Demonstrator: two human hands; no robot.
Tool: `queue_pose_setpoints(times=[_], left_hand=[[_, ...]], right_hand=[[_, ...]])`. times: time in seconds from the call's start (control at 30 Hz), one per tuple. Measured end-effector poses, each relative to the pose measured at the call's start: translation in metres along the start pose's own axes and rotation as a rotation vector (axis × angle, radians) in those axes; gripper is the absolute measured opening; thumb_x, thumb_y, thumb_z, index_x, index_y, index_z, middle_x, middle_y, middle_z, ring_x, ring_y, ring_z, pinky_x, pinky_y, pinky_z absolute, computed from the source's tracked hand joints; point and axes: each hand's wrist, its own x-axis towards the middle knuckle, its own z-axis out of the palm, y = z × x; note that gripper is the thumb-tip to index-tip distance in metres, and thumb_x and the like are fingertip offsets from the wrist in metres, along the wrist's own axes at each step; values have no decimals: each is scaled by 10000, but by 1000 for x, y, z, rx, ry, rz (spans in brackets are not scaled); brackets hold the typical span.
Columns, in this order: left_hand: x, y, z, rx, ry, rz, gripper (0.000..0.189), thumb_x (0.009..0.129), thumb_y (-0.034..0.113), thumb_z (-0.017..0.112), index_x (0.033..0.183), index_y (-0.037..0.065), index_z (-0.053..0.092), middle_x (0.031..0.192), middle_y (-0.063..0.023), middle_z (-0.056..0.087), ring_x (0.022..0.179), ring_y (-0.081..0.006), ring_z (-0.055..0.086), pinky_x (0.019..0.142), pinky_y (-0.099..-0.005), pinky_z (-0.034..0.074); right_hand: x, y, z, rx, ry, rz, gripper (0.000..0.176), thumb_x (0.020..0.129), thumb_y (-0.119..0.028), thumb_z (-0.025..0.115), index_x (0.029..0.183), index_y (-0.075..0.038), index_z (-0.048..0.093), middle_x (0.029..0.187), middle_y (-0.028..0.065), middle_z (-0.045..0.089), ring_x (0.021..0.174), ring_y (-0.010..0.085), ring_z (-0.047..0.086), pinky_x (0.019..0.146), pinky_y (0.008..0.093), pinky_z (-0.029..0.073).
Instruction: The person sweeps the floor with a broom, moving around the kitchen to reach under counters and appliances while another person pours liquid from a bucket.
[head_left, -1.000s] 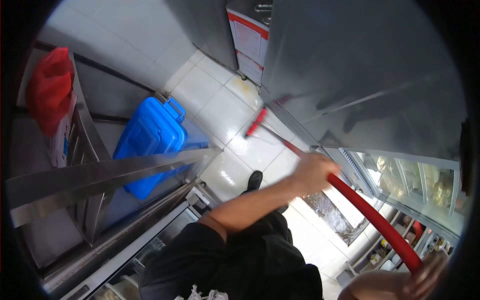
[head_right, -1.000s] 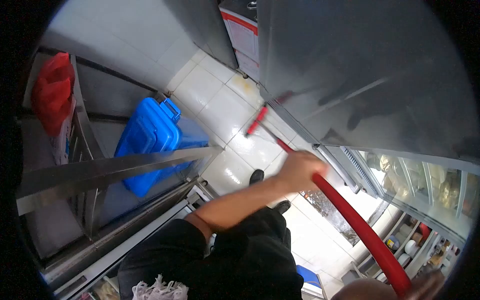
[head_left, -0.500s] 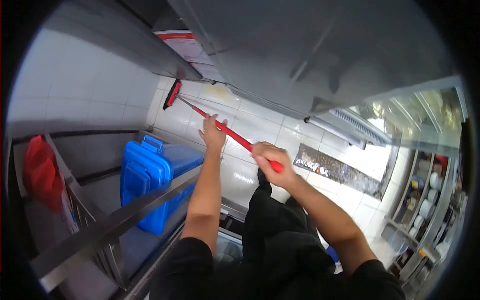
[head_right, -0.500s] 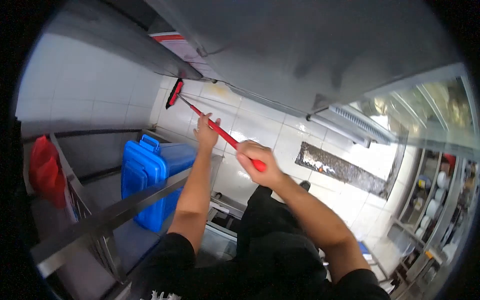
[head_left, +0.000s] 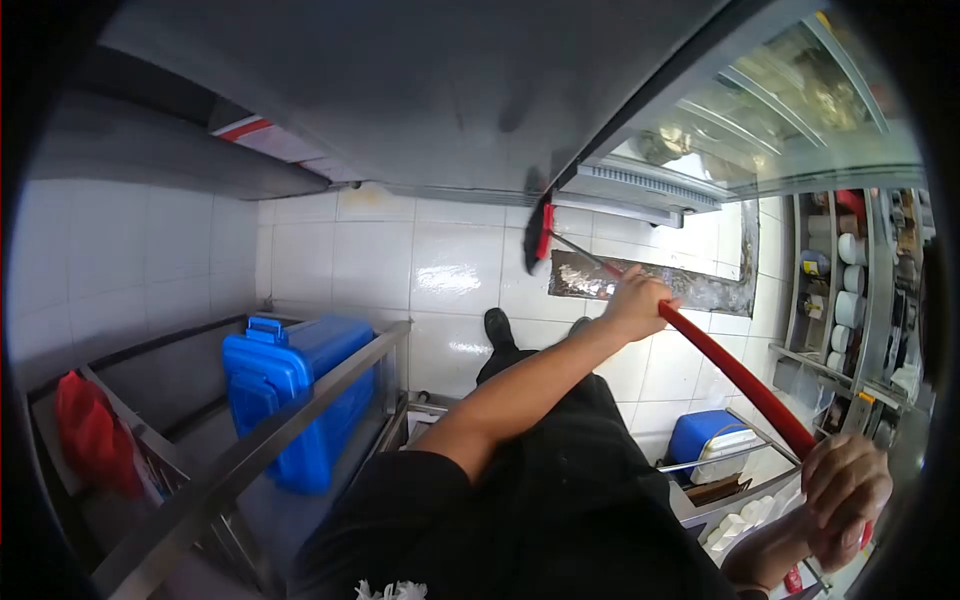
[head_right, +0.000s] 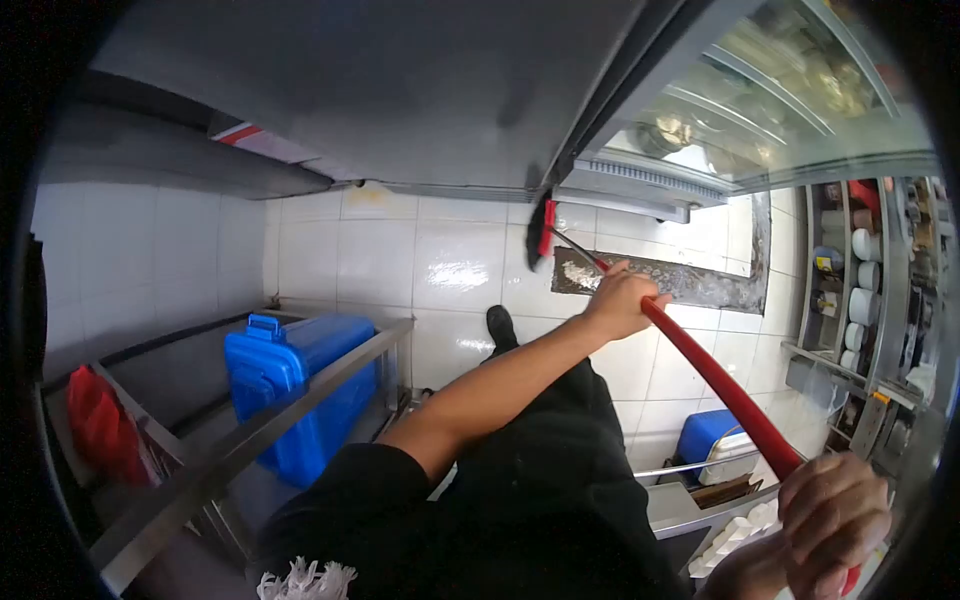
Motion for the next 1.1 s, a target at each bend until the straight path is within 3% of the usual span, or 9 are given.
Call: queue_pose_setpoints(times=[0.17,0.33,0.47,0.57,0.67,0.7,0.83,0.93,1.1], left_hand=[[30,13,63,58,-267,-39,377,955,340,647,681,85,689,737,-148,684,824,-373,673,1002,-549,404],[39,37,107,200,-374,-62,406,966,416,610,745,104,748,781,-159,713,904,-389,696,1094,-586,368],[35,69,131,224,-357,35,463,952,464,615,711,96,758,809,-170,732,871,-355,717,976,-573,434],[21,115,125,255,-316,220,563,967,500,598,621,70,709,677,-171,683,698,-370,692,875,-505,503],[-4,146,100,240,-386,282,545,974,462,604,594,81,688,624,-161,657,650,-366,672,729,-489,504],[-14,147,94,218,-370,291,538,976,445,609,581,87,676,611,-157,648,640,-364,665,696,-486,499],[-49,77,76,283,-287,70,424,954,306,644,592,85,636,618,-140,620,643,-379,636,676,-505,493],[-60,19,77,282,-194,-104,395,933,281,676,621,43,635,657,-161,635,690,-406,650,673,-519,510],[-35,65,77,202,-217,-61,423,917,260,702,583,30,580,637,-180,608,655,-421,622,639,-514,494]], right_hand=[[-20,-1,-30,-129,131,65,414,949,-311,665,637,-155,443,493,-44,465,393,112,437,450,275,424],[-52,-4,-33,-236,-22,-32,365,963,-300,573,695,-91,439,543,2,407,455,159,406,489,312,390],[-95,-24,-40,-384,290,-57,359,980,-319,546,731,-81,447,689,25,437,592,169,437,507,328,373],[-142,-67,-82,-228,579,-285,358,988,-275,531,663,-161,432,569,-32,402,455,104,324,500,307,303],[-122,-105,-92,13,413,-355,306,1038,-277,489,759,-162,444,605,-25,445,492,107,430,516,284,402],[-111,-110,-93,117,273,-335,278,1055,-304,465,822,-153,459,651,-15,480,527,117,479,540,288,450],[-175,-31,-133,381,572,-228,306,1051,-169,537,761,-138,446,535,-28,400,443,87,390,442,257,347],[-136,40,-98,338,561,-4,304,1068,-220,528,802,-127,416,532,-17,403,424,103,356,447,279,339],[-122,4,-125,270,489,-271,307,1069,-206,510,789,-129,413,496,-34,467,359,73,423,358,250,384]])
